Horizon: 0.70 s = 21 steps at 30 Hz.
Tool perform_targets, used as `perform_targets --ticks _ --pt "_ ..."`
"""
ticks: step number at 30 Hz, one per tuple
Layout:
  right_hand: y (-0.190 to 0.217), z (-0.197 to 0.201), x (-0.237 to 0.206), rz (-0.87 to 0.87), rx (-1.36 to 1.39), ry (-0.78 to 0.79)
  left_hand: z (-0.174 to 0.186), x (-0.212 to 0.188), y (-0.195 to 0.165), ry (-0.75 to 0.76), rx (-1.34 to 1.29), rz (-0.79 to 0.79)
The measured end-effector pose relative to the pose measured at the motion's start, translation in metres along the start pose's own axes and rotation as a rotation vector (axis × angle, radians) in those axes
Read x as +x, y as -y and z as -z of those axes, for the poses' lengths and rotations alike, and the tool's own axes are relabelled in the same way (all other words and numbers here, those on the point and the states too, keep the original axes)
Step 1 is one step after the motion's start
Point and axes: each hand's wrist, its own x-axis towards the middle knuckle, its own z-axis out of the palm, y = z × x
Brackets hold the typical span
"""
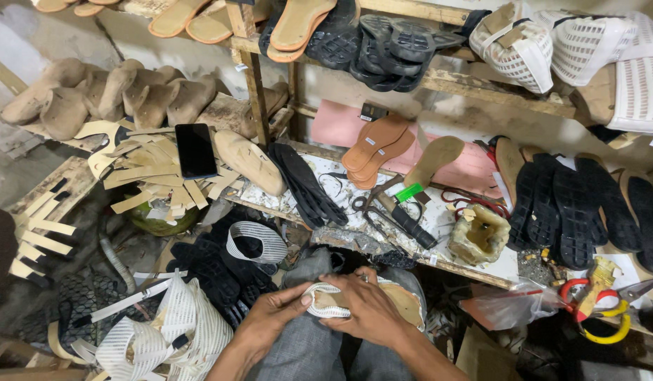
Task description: The person sits at a cluttered workbench and fits a white woven shoe upper over a wooden last, pressing and tucking the upper's edges around the insole board. They use a hammer and pliers to secure the edges, working the shoe around its perimeter.
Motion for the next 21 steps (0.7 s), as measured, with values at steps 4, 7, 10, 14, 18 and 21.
perform_targets --ticks 4,7,10,14,18,21 --pt "0.001 -0.003 -0.002 0.116 -0.075 -0.051 0.003 0.005 0.004 -0.038 -0.077 0.002" --pt "0.002 -0.005 -0.003 0.089 -0.086 -0.045 -0.003 0.01 0.017 -0.138 -0.063 -0.056" --pt "0.001 -0.007 -0.004 0.012 -0.055 -0.012 -0.019 0.013 0.038 -0.319 0.033 -0.198" --pt "0.001 -0.005 -0.003 -0.131 -0.025 0.079 -0.046 0.021 0.054 -0.503 0.066 -0.338" --pt "0.003 0.002 0.003 -0.183 -0.037 0.101 -0.055 0.023 0.041 -0.584 -0.001 -0.296" --pt "0.007 0.005 0.008 -0.248 0.015 0.117 -0.032 0.004 0.025 -0.282 -0.04 -0.204"
